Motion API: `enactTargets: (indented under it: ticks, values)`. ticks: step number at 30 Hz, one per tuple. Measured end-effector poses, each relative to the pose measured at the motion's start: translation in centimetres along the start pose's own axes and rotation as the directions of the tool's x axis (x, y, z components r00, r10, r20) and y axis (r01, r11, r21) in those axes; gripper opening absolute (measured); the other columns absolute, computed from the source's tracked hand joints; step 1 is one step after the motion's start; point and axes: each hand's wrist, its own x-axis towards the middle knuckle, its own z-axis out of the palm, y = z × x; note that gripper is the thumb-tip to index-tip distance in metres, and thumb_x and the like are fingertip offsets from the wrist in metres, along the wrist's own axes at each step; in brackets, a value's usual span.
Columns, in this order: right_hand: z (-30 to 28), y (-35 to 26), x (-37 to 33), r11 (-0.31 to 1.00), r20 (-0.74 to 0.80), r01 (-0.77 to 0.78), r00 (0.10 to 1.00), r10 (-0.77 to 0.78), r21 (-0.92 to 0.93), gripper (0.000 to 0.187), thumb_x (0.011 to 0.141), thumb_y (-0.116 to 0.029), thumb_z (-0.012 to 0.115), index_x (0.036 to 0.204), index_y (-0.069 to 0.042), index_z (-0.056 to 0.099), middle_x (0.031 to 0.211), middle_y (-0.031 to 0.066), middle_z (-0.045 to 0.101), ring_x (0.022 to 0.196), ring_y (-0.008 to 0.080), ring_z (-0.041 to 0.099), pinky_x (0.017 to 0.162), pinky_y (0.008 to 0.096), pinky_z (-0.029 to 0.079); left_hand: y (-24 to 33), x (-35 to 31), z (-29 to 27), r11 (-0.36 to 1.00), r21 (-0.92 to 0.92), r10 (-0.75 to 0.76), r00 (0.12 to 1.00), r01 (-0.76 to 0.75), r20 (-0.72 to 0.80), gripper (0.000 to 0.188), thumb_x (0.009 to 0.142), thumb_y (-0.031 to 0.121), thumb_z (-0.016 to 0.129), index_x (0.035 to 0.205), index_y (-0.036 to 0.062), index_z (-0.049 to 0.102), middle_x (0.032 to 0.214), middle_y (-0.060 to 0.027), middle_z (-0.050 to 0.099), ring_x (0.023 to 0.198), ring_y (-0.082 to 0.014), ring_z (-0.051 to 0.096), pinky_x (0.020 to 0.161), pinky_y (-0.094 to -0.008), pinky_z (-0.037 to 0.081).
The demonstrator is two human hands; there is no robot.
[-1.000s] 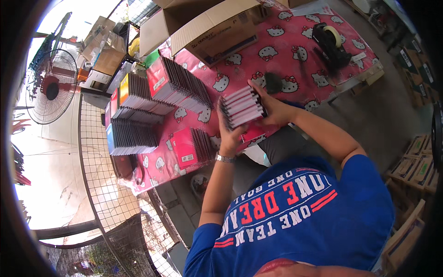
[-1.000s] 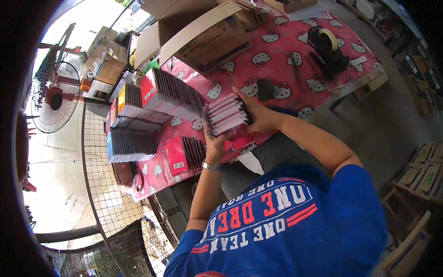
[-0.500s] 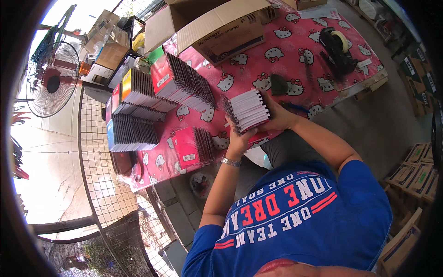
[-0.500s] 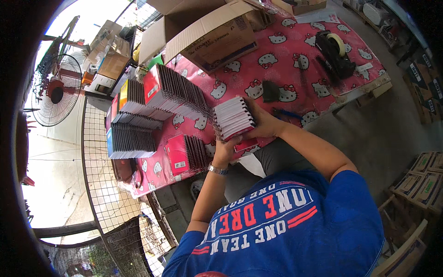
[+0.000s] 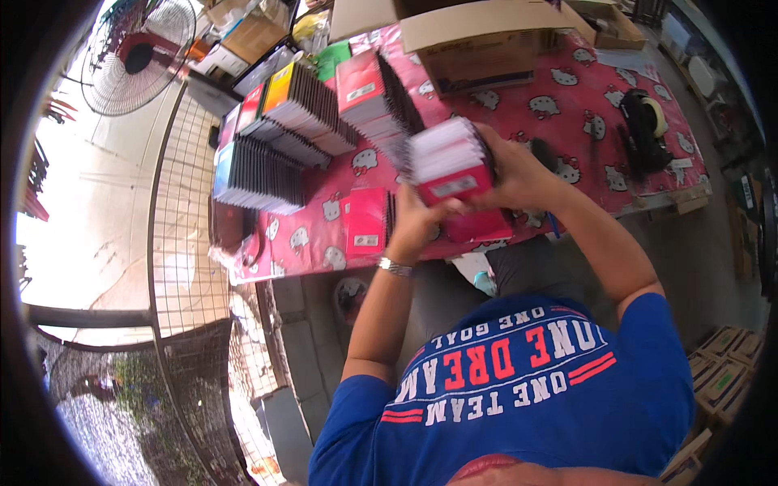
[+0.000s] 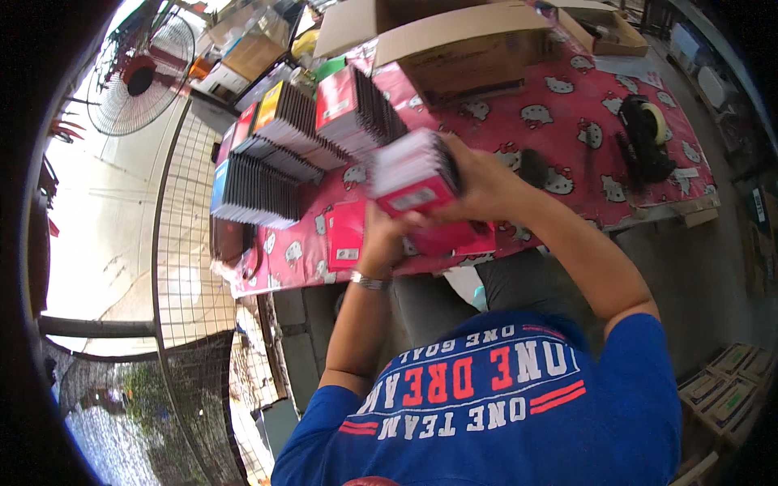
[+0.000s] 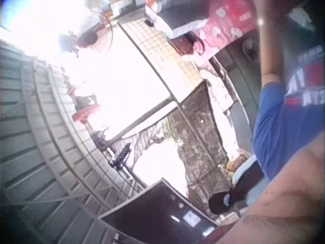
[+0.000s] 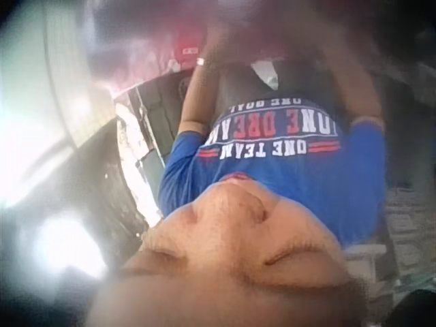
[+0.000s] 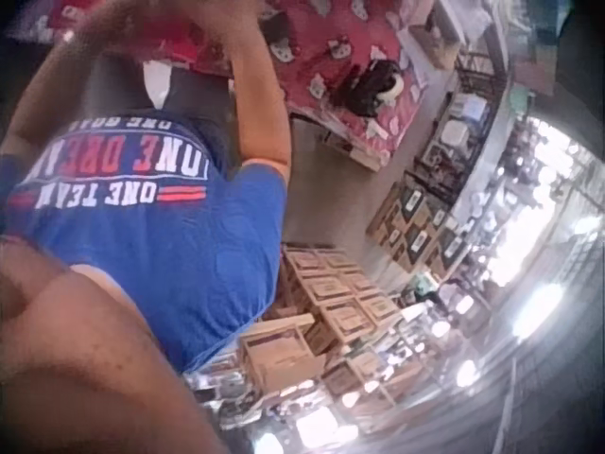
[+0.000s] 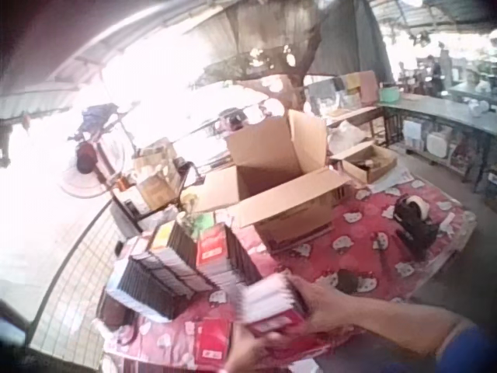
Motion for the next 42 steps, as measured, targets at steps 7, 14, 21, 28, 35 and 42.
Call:
enactTargets:
  ticks: [7,14,21,28,35,42]
  values:
    - [7.5,-5.2,6.2,0.95,0.162,0.113,0.973,-0.165,0.292,0.102,0.08,-0.048,0.075,0.154,-0.015,0.014,0.14,0.0211,0.045,0.121,0.0317,0.052,0.097,0.0417,0.046,7.1,-8.9,-15.0,0.959,-0.212,0.08,0.899,-0.186,-0.43,0.068,0.075,0.031,0.07,0.131,0.0005,0.049,0.121,-0.0154,0.061,0.108,-0.0302,0.062,0.094,-0.0449,0.051]
    - [9.9,3.0,2.2,0.768,0.099,-0.26,0.963,0.251,0.586,0.089,0.085,-0.037,0.073,0.15,-0.006,0.021,0.134,0.0264,0.047,0.111,0.0252,0.06,0.09,0.0354,0.05,1.5,-11.5,-27.5,0.969,-0.101,-0.237,0.742,0.224,-0.627,0.04,0.084,0.026,0.065,0.116,0.003,0.062,0.108,-0.0097,0.068,0.092,-0.0216,0.067,0.081,-0.0345,0.056]
    - [11.4,3.5,1.3,0.784,0.129,-0.324,0.944,0.303,0.529,0.077,0.089,-0.02,0.07,0.149,-0.006,0.024,0.128,0.0223,0.051,0.104,0.0226,0.063,0.088,0.0339,0.051,-6.6,-7.0,-32.5,0.84,-0.237,-0.539,0.696,0.489,-0.475,0.031,0.086,0.025,0.068,0.11,0.005,0.067,0.099,-0.0064,0.07,0.08,-0.0178,0.067,0.075,-0.0314,0.056]
    - [14.3,1.8,1.9,0.778,0.235,-0.427,0.904,0.357,0.461,0.075,0.091,-0.021,0.067,0.149,-0.004,0.024,0.135,0.0222,0.046,0.121,0.0264,0.05,0.099,0.0354,0.043,-4.7,-6.8,-38.4,0.583,0.216,-0.631,0.604,0.783,-0.488,0.046,0.081,0.038,0.072,0.115,0.0074,0.065,0.108,-0.0102,0.068,0.101,-0.0206,0.063,0.087,-0.0331,0.048]
    - [20.0,0.9,3.8,0.532,0.326,-0.509,0.855,0.404,0.677,0.074,0.094,-0.031,0.06,0.148,0.002,0.021,0.145,0.0237,0.038,0.134,0.0276,0.039,0.11,0.0372,0.033,-4.9,-4.1,-26.8,0.844,0.348,-0.22,0.855,0.409,-0.47,0.054,0.094,0.039,0.053,0.131,-0.0008,0.052,0.12,-0.0135,0.062,0.107,-0.0229,0.061,0.094,-0.0344,0.047]
    - [22.7,-1.3,6.1,0.404,0.38,-0.776,0.602,0.702,0.485,0.096,0.086,-0.035,0.063,0.151,0.002,0.004,0.147,0.0299,0.034,0.135,0.0391,0.038,0.108,0.0454,0.036,-4.8,-3.5,-20.6,0.812,0.066,-0.49,0.738,0.58,-0.463,0.065,0.096,0.05,0.05,0.14,0.0029,0.04,0.125,-0.0156,0.059,0.105,-0.0249,0.064,0.084,-0.0404,0.057]
